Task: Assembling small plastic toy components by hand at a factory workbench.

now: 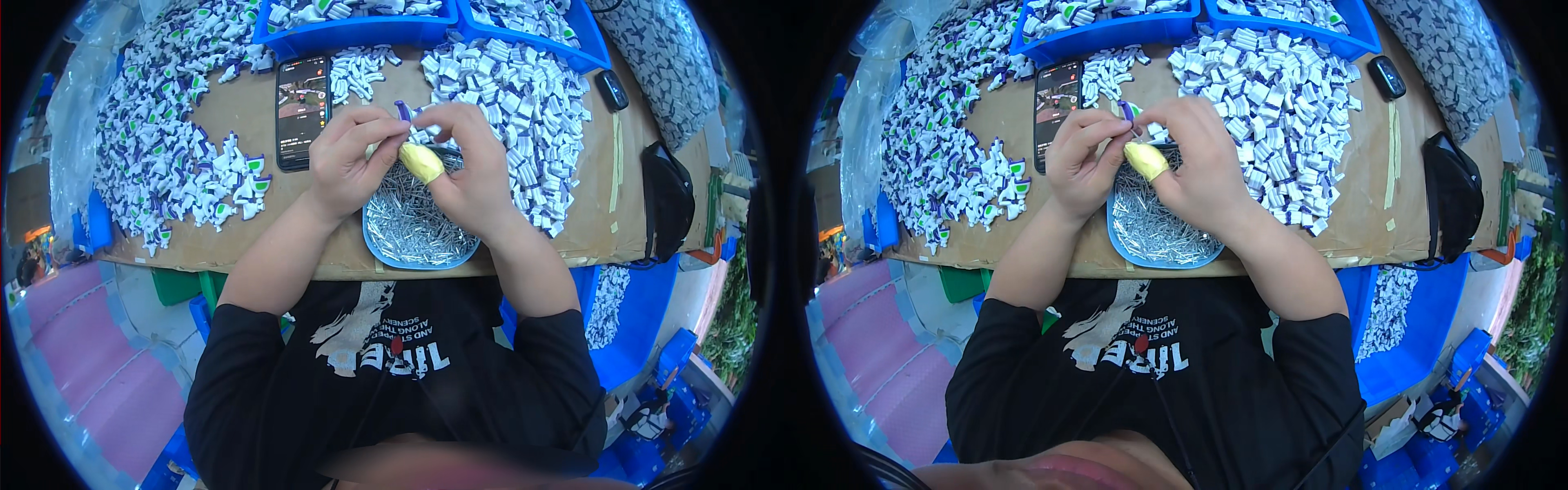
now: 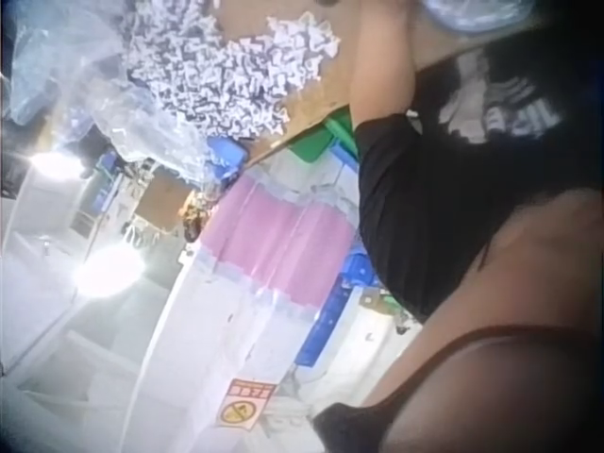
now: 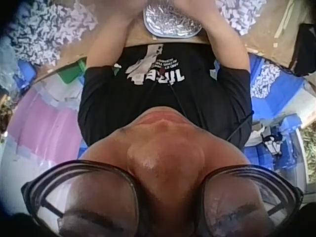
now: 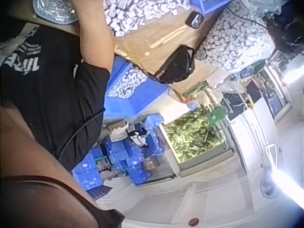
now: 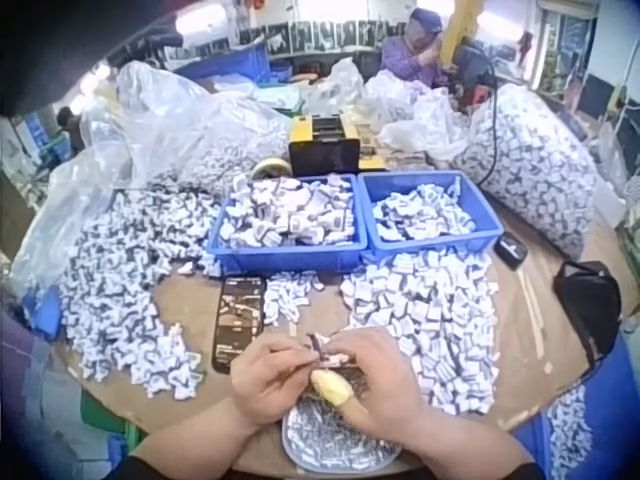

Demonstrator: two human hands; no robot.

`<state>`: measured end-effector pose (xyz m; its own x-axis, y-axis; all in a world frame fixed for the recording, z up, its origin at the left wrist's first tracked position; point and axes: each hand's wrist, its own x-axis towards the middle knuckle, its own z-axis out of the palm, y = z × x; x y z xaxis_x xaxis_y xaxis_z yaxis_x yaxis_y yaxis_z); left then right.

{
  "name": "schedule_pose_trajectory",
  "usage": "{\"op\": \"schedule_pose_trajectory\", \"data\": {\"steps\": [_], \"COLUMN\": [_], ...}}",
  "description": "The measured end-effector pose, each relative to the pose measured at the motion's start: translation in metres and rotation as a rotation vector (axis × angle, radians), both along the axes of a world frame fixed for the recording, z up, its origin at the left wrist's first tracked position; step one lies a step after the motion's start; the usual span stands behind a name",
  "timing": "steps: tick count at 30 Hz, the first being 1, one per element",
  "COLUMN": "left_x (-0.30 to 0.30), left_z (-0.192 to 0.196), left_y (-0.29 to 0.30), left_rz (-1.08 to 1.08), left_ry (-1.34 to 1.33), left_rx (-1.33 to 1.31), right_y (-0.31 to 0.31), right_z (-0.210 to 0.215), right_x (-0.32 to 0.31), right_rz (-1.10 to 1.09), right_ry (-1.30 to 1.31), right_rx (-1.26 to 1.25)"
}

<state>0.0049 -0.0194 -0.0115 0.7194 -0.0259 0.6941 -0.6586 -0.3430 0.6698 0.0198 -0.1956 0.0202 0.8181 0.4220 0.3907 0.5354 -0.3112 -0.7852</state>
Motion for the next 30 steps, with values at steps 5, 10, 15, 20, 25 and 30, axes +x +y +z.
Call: {"op": "schedule_pose_trajectory", "data": {"steps": [5,10,15,20,25,30], "left_x": [-0.002,-0.004,0.017,0.019,0.023,0.024], "left_z": [0.001,-0.004,-0.006,-0.01,-0.014,-0.012], "left_y": [-0.001,0.003,0.022,0.026,0.026,0.026], "left_rz": [-0.043,-0.112,0.348,0.48,0.483,0.468], "left_ry": [-0.033,0.08,0.17,0.317,0.317,0.266], "left_rx": [-0.02,-0.125,0.275,0.767,0.777,0.766], "right_y": [0.002,0.001,-0.01,-0.015,-0.013,-0.015], "right_z": [-0.005,-0.006,-0.003,-0.006,-0.005,-0.003], "right_x": [0.0,0.001,0.011,0.016,0.016,0.019], "right_rz": [0.109,0.118,-0.212,-0.28,-0.264,-0.223], "right_ry": [-0.001,-0.005,-0.148,-0.101,-0.114,-0.117], "right_rx": [0.036,0.038,-0.141,-0.344,-0.346,-0.351]}}
